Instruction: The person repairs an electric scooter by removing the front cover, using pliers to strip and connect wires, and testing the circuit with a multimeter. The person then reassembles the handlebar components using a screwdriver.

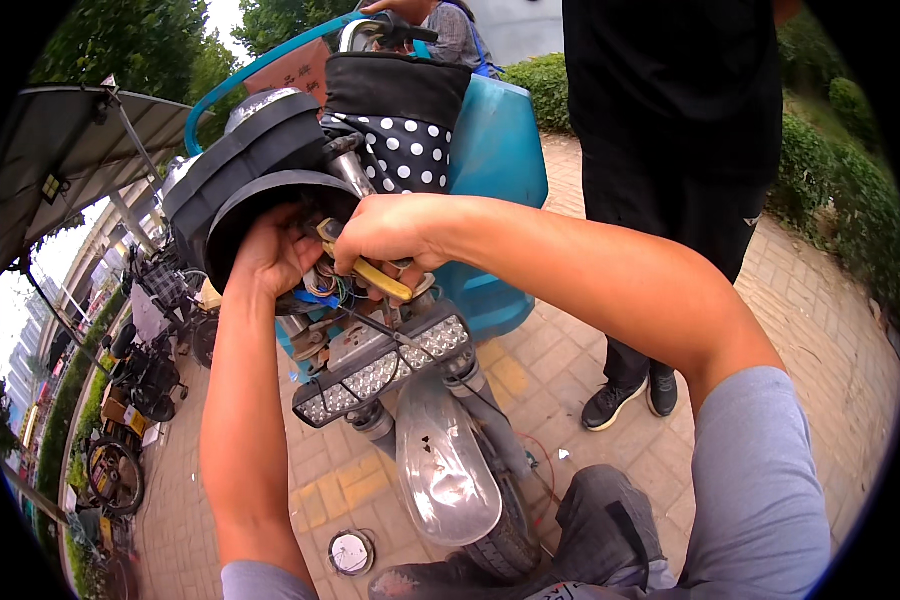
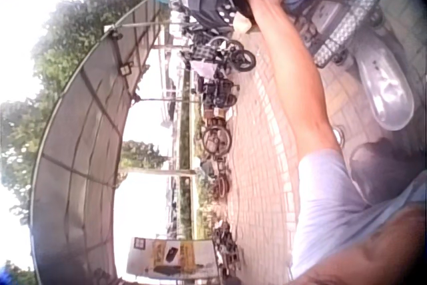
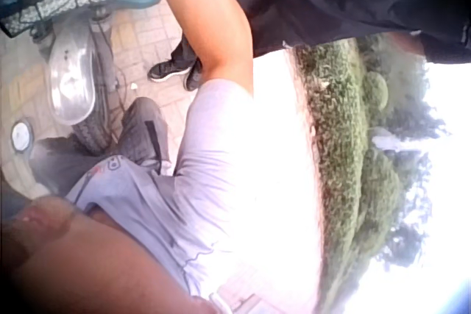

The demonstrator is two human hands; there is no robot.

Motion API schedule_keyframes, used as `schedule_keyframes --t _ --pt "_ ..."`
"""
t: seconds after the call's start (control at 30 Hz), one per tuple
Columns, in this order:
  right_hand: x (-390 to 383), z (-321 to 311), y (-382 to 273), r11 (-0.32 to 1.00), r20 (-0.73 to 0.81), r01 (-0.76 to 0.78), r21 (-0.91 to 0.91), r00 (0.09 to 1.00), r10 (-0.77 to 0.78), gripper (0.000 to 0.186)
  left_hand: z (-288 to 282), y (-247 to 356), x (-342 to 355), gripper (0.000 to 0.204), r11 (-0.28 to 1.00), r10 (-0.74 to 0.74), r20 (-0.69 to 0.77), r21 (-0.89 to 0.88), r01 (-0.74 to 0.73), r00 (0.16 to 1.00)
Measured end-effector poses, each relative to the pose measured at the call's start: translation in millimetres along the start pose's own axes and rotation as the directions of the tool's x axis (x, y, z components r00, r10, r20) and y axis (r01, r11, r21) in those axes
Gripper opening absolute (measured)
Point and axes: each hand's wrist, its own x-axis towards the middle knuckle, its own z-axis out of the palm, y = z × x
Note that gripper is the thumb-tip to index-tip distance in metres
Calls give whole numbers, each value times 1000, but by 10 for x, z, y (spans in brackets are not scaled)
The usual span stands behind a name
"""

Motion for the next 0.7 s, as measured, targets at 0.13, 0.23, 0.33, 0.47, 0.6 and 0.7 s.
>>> schedule_keyframes --t 0.13,0.23,0.33,0.47,0.6,0.7 --pt "-10 17 -18 1000 -13 1 2 1000 -1 23 -38 -7 28 27 1000 -9 22 -9 9 1000" --pt "-8 16 -22 1000 -2 -4 -8 1000 4 24 -22 -6 40 27 1000 -9 17 -12 9 1000" --pt "6 8 -9 1000 18 -8 -25 1000 8 28 -14 -6 43 27 1000 -1 0 8 1 1000" --pt "2 8 -16 999 12 -5 -32 1000 6 26 11 8 14 24 1000 9 -7 27 -9 1000" --pt "5 50 -22 1000 -22 7 14 1000 -7 22 -53 7 59 28 1000 10 26 25 -11 1000" --pt "7 55 -18 1000 -33 12 10 999 -11 22 -45 -6 66 28 1000 16 23 26 -17 1000"
